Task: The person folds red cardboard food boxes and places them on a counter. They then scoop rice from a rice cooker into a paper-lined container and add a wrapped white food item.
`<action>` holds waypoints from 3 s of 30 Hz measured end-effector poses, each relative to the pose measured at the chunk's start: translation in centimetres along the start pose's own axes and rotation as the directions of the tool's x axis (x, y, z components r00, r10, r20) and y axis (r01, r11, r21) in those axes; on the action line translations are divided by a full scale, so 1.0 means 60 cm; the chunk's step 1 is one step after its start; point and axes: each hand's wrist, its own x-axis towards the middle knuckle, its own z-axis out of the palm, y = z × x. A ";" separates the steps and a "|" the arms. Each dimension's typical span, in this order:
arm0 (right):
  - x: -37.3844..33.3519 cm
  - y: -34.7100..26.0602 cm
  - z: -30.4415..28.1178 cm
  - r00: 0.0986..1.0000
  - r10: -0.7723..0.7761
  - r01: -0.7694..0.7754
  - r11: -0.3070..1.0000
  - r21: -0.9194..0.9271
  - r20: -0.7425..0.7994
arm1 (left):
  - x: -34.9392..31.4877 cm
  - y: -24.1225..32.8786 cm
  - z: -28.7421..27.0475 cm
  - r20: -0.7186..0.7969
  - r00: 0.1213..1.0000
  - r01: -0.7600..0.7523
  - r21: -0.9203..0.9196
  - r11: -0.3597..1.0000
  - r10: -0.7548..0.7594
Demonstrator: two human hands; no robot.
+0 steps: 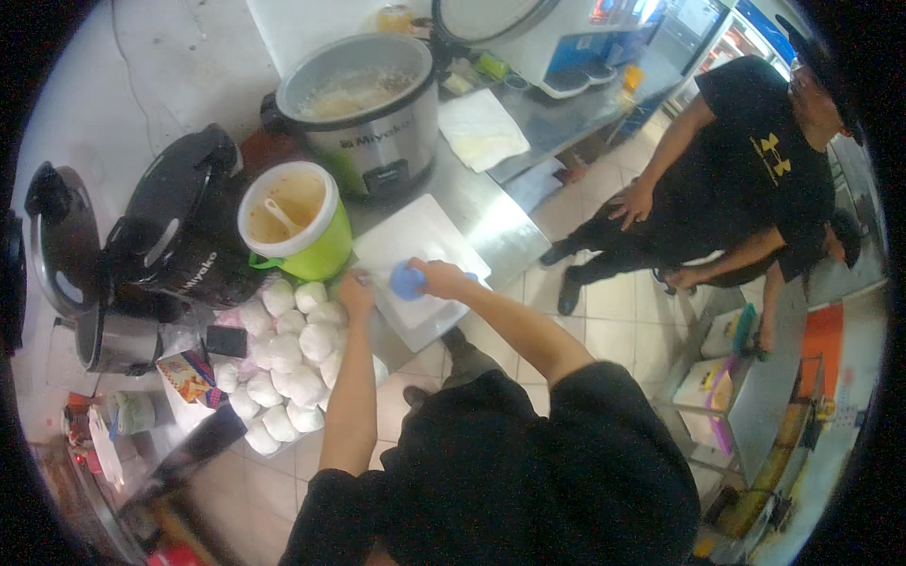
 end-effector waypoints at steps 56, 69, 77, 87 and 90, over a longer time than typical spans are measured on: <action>0.267 0.519 -0.592 0.788 0.404 -0.114 0.837 0.535 -0.464 | -0.201 0.196 0.035 -0.409 0.830 0.382 -0.077 0.921 -0.378; 0.386 0.682 -0.583 0.516 0.256 -0.043 0.961 0.273 -0.817 | -0.285 0.382 0.240 -0.449 0.697 0.503 -0.251 0.827 -0.559; 0.412 0.711 -0.618 0.582 0.189 -0.101 0.982 0.160 -0.791 | -0.287 0.425 0.298 -0.384 0.716 0.516 -0.272 0.813 -0.583; 0.395 0.707 -0.614 0.513 0.131 -0.043 0.991 0.128 -0.848 | -0.246 0.458 0.273 -0.410 0.793 0.383 -0.239 0.892 -0.450; 0.326 0.682 -0.558 0.535 0.035 0.028 0.998 0.059 -0.844 | -0.194 0.447 0.226 -0.428 0.819 0.391 -0.072 0.918 -0.383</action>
